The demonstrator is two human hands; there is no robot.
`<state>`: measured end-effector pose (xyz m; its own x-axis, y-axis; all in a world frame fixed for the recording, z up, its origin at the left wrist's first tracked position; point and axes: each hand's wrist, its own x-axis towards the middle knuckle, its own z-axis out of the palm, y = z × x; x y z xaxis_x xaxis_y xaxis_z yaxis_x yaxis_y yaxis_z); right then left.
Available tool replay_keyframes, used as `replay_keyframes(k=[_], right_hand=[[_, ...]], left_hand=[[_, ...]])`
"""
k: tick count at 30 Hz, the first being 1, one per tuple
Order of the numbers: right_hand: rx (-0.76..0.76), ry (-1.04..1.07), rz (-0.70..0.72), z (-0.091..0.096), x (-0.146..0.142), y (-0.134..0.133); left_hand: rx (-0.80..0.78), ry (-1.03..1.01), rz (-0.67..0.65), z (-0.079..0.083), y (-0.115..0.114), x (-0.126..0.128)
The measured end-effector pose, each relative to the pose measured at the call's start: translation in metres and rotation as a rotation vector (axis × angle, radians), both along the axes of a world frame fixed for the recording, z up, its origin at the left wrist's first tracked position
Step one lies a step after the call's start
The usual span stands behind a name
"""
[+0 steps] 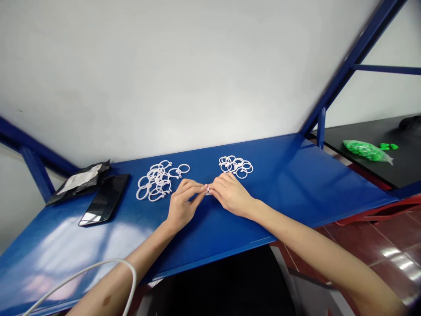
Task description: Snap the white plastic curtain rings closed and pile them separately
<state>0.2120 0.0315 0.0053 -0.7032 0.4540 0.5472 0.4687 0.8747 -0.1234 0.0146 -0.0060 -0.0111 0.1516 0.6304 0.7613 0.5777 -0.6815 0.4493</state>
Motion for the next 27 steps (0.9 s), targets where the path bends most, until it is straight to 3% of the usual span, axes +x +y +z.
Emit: replay_keyframes(k=[7, 11, 13, 16, 20, 23, 27], right_hand=[[-0.016, 0.003, 0.051, 0.0, 0.002, 0.002], [-0.028, -0.001, -0.021, -0.003, -0.005, 0.008], [-0.029, -0.001, -0.079, -0.003, -0.007, 0.014], [-0.034, 0.011, -0.176, -0.002, -0.002, 0.027], [-0.05, 0.016, -0.396, -0.002, 0.019, 0.046], [-0.066, 0.029, -0.517, -0.004, 0.03, 0.055], [-0.065, 0.056, -0.52, -0.004, 0.029, 0.054]], left_hand=[[0.169, 0.1, -0.004, -0.002, 0.001, -0.004], [0.141, 0.223, 0.018, 0.001, 0.014, -0.013], [0.086, 0.303, 0.106, 0.001, 0.025, -0.022], [0.001, 0.421, 0.371, -0.006, 0.039, -0.037], [-0.082, 0.572, 0.633, -0.019, 0.046, -0.052], [-0.1, 0.616, 0.658, -0.024, 0.047, -0.055], [-0.077, 0.63, 0.616, -0.021, 0.047, -0.057]])
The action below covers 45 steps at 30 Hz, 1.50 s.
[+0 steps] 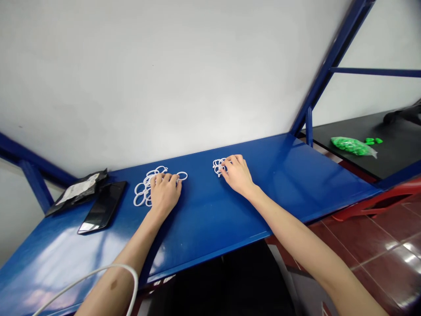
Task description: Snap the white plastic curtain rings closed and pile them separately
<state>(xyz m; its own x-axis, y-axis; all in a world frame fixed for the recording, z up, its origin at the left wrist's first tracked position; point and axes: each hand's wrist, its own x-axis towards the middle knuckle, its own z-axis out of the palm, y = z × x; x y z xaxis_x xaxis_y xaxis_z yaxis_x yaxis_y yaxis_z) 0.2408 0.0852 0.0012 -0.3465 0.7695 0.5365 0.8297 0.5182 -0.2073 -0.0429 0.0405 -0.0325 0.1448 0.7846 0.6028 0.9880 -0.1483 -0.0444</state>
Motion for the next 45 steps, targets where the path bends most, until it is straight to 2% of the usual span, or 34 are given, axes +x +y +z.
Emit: replay_keyframes(k=[3, 6, 10, 13, 18, 26, 29, 32, 38, 45], right_hand=[[0.001, 0.007, 0.053, 0.003, -0.007, -0.009], [0.018, 0.011, 0.175, 0.004, -0.017, -0.021], [0.003, 0.031, 0.402, 0.002, -0.031, -0.036], [-0.045, 0.093, 0.47, 0.001, -0.037, -0.043], [-0.112, 0.214, 0.521, 0.0, -0.036, -0.044], [-0.244, 0.463, 0.543, 0.004, -0.035, -0.045], [-0.302, 0.482, 0.551, 0.006, -0.035, -0.046], [-0.291, 0.463, 0.546, 0.005, -0.035, -0.047], [-0.17, 0.269, 0.523, -0.001, -0.035, -0.052], [0.022, 0.005, 0.507, -0.007, -0.037, -0.059]], left_hand=[[0.065, 0.004, -0.038, 0.004, -0.002, 0.001], [0.102, -0.05, -0.122, 0.011, -0.009, 0.009], [0.027, -0.235, -0.348, 0.023, -0.025, 0.031], [-0.045, -0.345, -0.431, 0.03, -0.037, 0.046], [-0.14, -0.442, -0.47, 0.034, -0.046, 0.051], [-0.198, -0.708, -0.398, 0.033, -0.043, 0.047], [-0.195, -0.693, -0.376, 0.033, -0.041, 0.046], [-0.158, -0.65, -0.389, 0.033, -0.042, 0.048], [-0.024, -0.484, -0.524, 0.029, -0.046, 0.053], [0.112, -0.298, -0.56, 0.015, -0.048, 0.051]])
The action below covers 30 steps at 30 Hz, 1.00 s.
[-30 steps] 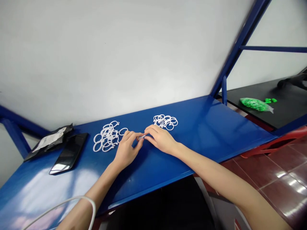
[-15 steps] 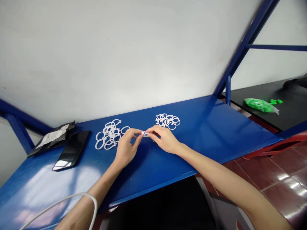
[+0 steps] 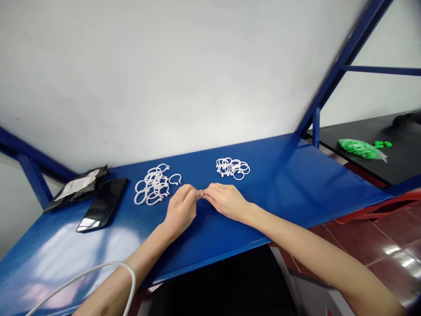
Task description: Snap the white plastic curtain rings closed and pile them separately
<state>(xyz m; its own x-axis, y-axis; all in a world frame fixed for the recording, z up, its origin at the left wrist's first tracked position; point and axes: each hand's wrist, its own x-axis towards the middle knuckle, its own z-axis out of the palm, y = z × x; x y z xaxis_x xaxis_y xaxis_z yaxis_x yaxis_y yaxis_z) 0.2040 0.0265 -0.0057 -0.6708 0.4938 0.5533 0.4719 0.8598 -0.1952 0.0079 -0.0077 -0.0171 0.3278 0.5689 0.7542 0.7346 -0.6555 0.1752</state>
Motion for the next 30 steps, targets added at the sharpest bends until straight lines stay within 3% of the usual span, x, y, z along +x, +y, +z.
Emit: replay_keyframes(k=[5, 9, 13, 18, 23, 30], right_hand=[[-0.045, -0.112, -0.053, -0.004, -0.002, 0.007], [-0.128, -0.085, -0.122, 0.002, 0.0, 0.015], [-0.148, -0.008, -0.22, 0.009, 0.013, 0.028], [-0.124, 0.052, -0.457, 0.01, 0.037, 0.052], [-0.143, 0.016, -0.613, 0.007, 0.047, 0.061], [-0.18, -0.005, -0.552, 0.012, 0.037, 0.05]], left_hand=[[-0.043, 0.156, 0.013, 0.0, 0.009, -0.005], [-0.118, 0.206, 0.049, 0.007, 0.019, -0.012], [-0.126, 0.266, 0.25, 0.006, 0.028, -0.03], [-0.179, 0.339, 0.455, -0.005, 0.037, -0.057], [-0.254, 0.301, 0.437, -0.007, 0.038, -0.06], [-0.285, 0.31, 0.408, -0.005, 0.032, -0.052]])
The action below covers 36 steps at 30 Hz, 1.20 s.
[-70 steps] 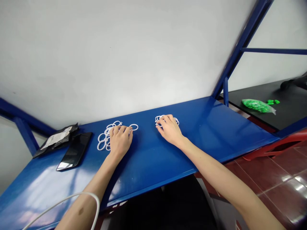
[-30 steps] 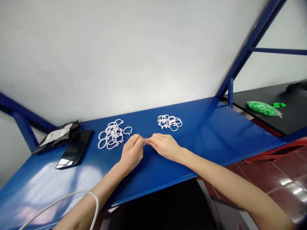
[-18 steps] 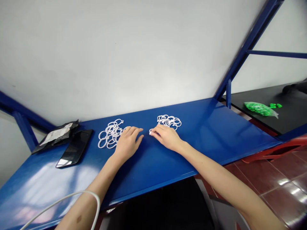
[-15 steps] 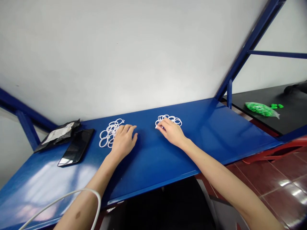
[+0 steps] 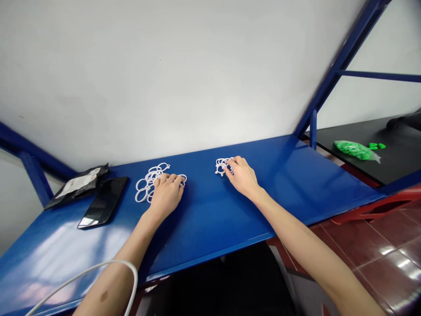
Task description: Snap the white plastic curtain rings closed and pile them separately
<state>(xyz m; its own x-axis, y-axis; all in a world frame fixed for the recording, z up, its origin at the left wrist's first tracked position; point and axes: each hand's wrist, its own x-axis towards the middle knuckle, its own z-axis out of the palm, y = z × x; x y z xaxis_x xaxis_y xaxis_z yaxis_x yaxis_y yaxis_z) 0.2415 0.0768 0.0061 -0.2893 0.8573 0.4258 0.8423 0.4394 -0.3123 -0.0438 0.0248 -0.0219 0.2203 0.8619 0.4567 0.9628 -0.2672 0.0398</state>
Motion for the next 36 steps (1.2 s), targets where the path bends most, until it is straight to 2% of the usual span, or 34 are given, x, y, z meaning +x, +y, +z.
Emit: replay_keyframes(k=[3, 5, 8, 10, 15, 21, 27, 30, 36], right_hand=[[0.039, 0.049, 0.139, 0.001, -0.007, -0.008], [0.035, 0.092, 0.272, 0.001, -0.012, -0.015], [-0.048, 0.177, 0.494, 0.0, -0.022, -0.028], [-0.14, 0.228, 0.571, -0.001, -0.027, -0.035], [-0.253, 0.325, 0.573, 0.002, -0.031, -0.038], [-0.433, 0.516, 0.543, 0.009, -0.034, -0.039], [-0.554, 0.596, 0.532, 0.004, -0.034, -0.039], [-0.536, 0.592, 0.54, 0.0, -0.035, -0.037], [-0.349, 0.454, 0.549, -0.006, -0.034, -0.038]], left_hand=[[-0.035, -0.057, -0.075, 0.004, -0.004, 0.008], [-0.101, -0.152, -0.181, 0.01, -0.008, 0.018], [-0.212, -0.353, -0.324, 0.018, -0.017, 0.034], [-0.249, -0.47, -0.324, 0.023, -0.022, 0.043], [-0.295, -0.69, -0.241, 0.03, -0.027, 0.047], [-0.353, -0.962, -0.269, 0.033, -0.026, 0.048], [-0.411, -1.07, -0.292, 0.034, -0.027, 0.053], [-0.421, -1.076, -0.299, 0.03, -0.026, 0.054], [-0.365, -0.98, -0.314, 0.02, -0.026, 0.054]])
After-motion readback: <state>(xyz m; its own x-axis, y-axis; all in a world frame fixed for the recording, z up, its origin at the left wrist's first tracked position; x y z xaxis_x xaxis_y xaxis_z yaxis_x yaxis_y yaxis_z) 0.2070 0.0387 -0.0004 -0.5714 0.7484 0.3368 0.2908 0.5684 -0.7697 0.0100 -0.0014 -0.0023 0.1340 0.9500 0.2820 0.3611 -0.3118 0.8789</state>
